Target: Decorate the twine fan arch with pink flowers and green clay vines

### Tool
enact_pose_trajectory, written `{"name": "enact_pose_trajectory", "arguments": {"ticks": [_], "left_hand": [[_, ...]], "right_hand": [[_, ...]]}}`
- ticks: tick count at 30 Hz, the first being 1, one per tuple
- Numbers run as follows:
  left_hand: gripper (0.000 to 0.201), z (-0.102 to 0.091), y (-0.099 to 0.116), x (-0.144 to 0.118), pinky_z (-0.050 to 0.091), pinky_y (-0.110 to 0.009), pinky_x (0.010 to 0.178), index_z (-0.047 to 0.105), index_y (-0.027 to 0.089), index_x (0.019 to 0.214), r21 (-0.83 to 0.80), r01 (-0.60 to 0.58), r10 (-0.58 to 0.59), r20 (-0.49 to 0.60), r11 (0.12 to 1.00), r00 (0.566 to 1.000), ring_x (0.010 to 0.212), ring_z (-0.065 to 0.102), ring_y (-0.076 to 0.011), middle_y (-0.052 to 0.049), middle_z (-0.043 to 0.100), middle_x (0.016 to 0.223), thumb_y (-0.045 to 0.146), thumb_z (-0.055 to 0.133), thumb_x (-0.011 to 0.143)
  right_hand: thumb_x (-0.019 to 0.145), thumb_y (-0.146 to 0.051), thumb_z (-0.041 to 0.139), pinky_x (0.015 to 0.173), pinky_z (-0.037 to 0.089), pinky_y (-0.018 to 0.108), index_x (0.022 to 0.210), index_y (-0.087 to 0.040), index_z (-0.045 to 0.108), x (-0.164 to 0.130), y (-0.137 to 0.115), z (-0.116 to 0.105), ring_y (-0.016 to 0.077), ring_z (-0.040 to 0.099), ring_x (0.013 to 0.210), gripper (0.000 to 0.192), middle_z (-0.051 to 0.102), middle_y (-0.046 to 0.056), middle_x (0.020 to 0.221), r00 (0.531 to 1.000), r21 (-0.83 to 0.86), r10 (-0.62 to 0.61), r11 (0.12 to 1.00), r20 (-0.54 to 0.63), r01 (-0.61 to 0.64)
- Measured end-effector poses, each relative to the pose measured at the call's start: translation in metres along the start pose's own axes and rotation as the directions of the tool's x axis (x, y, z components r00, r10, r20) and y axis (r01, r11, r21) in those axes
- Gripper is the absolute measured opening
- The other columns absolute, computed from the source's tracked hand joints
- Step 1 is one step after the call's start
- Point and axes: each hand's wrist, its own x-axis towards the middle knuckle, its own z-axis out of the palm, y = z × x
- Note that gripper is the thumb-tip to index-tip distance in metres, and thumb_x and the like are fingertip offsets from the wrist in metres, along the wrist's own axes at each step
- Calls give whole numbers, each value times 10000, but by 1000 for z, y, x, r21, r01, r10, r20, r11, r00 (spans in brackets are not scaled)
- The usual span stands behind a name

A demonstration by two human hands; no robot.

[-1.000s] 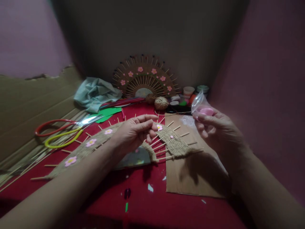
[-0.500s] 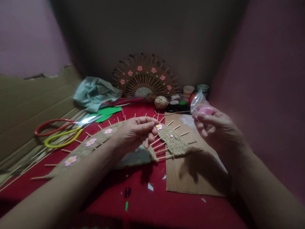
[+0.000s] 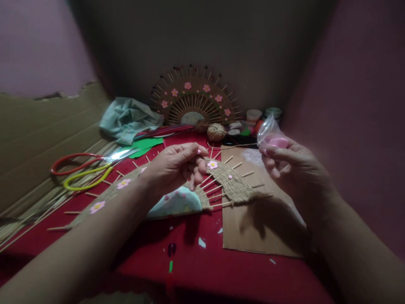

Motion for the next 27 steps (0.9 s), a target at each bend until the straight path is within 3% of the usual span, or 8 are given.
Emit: {"name": "enact_pose_trajectory", "arguments": {"ticks": [7,10,15,20,23,25,27], "left_hand": [[191,-1,13,-4,371,-153,277,594,170,691,162,-121,146,-152,979,978,325,484,-72,33,588,515,273,754,713],[182,2,20,-10,401,-167,302,641,148,689,240,-159,201,-161,958,966,357,506,-78,14,589,529,303,708,755],[37,8,30,-34,499,-204,409,703,125,756,444,-167,280,-202,880,938,473,610,-123,-27,644,607,136,686,725],[99,4,17,-58,567,-275,513,689,148,863,607,-68,188,-136,792,973,582,679,-195,-60,700,686,187,661,776],[127,-1,6,-68,500,-196,438,667,171,813,770,9,143,-130,638,981,483,624,-129,-30,666,629,262,588,852],[163,-5,1,-72,459,-163,426,670,181,817,873,-2,206,-113,488,972,460,586,-98,-13,638,599,274,551,881],[158,-8,0,-76,463,-162,458,673,198,893,915,-34,264,-80,401,961,481,584,-93,-8,644,622,265,530,896]], "right_hand": [[619,-93,741,340,350,182,696,-210,648,-2,0,1,67,510,495,168,585,-33,629,1000,-20,-26,999,13,26],[605,-129,747,335,339,189,708,-217,651,-2,-1,2,69,499,483,166,579,-31,627,1000,-56,-24,998,-3,24],[584,-130,755,338,327,196,724,-206,649,-3,-2,3,75,499,482,191,586,-22,629,999,-62,-37,997,-2,37],[609,-83,730,350,315,206,698,-190,649,-3,-2,2,80,501,496,160,589,-17,606,999,-16,-35,999,0,35],[623,-82,719,355,314,210,720,-189,660,-3,-2,2,80,501,503,156,598,-13,623,999,-22,-42,999,12,43],[618,-80,719,353,310,214,730,-186,663,-3,-2,2,79,500,499,164,589,-15,624,999,-14,-46,999,10,46],[606,-75,720,350,305,215,741,-182,665,-3,-2,3,76,495,492,181,573,-21,616,999,-6,-42,999,-8,42]]}}
